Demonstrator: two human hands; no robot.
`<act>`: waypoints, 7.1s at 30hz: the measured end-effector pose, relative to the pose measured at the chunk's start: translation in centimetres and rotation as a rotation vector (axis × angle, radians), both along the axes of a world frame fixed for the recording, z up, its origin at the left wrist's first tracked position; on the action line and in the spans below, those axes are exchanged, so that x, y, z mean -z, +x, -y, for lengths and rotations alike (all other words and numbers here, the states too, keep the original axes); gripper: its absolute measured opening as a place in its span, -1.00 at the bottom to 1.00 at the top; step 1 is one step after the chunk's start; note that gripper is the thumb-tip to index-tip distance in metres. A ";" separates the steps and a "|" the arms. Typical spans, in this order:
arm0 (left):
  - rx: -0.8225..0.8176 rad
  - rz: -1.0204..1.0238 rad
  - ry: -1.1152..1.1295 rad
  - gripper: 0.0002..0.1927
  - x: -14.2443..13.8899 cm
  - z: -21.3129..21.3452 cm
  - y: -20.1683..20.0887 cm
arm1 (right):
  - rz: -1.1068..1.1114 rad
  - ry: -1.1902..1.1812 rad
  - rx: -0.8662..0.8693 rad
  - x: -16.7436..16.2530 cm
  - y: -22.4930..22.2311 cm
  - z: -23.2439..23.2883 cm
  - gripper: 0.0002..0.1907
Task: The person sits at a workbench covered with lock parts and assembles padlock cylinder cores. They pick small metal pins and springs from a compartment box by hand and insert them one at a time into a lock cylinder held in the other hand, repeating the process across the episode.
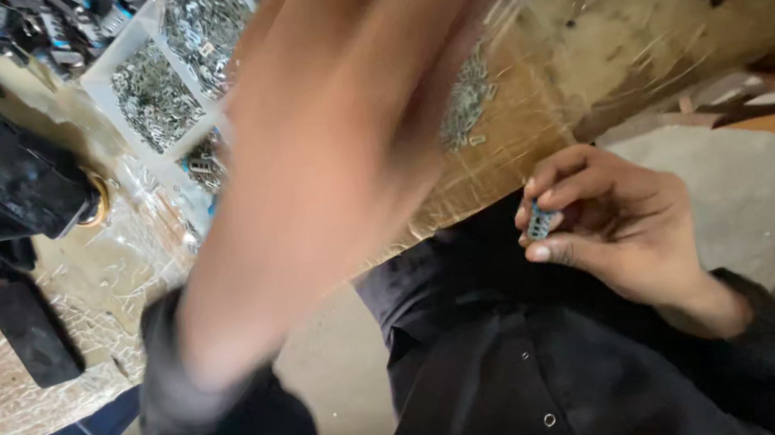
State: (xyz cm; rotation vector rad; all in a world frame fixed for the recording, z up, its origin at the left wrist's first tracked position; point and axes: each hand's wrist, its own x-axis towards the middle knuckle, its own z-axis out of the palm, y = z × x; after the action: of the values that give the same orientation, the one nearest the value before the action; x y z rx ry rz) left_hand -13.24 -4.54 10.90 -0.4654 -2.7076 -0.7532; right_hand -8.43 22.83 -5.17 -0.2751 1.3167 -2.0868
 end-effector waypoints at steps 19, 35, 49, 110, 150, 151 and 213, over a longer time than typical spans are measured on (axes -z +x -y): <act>-0.452 0.144 0.130 -0.62 11.0 -5.1 11.6 | -0.276 0.145 0.253 -0.4 -4.4 4.0 -0.52; -0.499 0.200 -0.149 -0.63 12.0 -5.4 13.9 | -0.110 0.140 -0.125 -3.5 -2.7 2.2 -0.68; -0.422 0.160 0.690 -0.79 10.9 -2.8 17.2 | 0.145 0.016 -0.232 -1.7 1.1 4.6 -0.64; -0.756 0.344 -0.083 -0.45 10.6 -1.0 17.7 | 0.035 0.060 -0.376 -2.3 1.1 7.8 -0.63; -0.297 0.309 0.707 -0.77 10.3 -1.6 17.2 | 0.015 -0.015 -0.357 -2.9 0.2 7.0 -0.65; -0.312 0.422 0.866 -0.76 10.3 -1.5 17.6 | -0.143 0.007 -0.461 -2.6 -0.2 6.9 -0.63; -0.589 0.142 -0.168 -0.72 11.8 -1.8 18.5 | 0.012 0.031 -0.315 -2.3 0.8 5.8 -0.66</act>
State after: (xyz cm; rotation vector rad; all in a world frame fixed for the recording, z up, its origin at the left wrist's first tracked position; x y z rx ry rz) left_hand 5.29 -2.78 -0.88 0.3617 -2.8182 -0.4058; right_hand -7.65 17.00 -2.87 -0.4265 1.2107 -1.8000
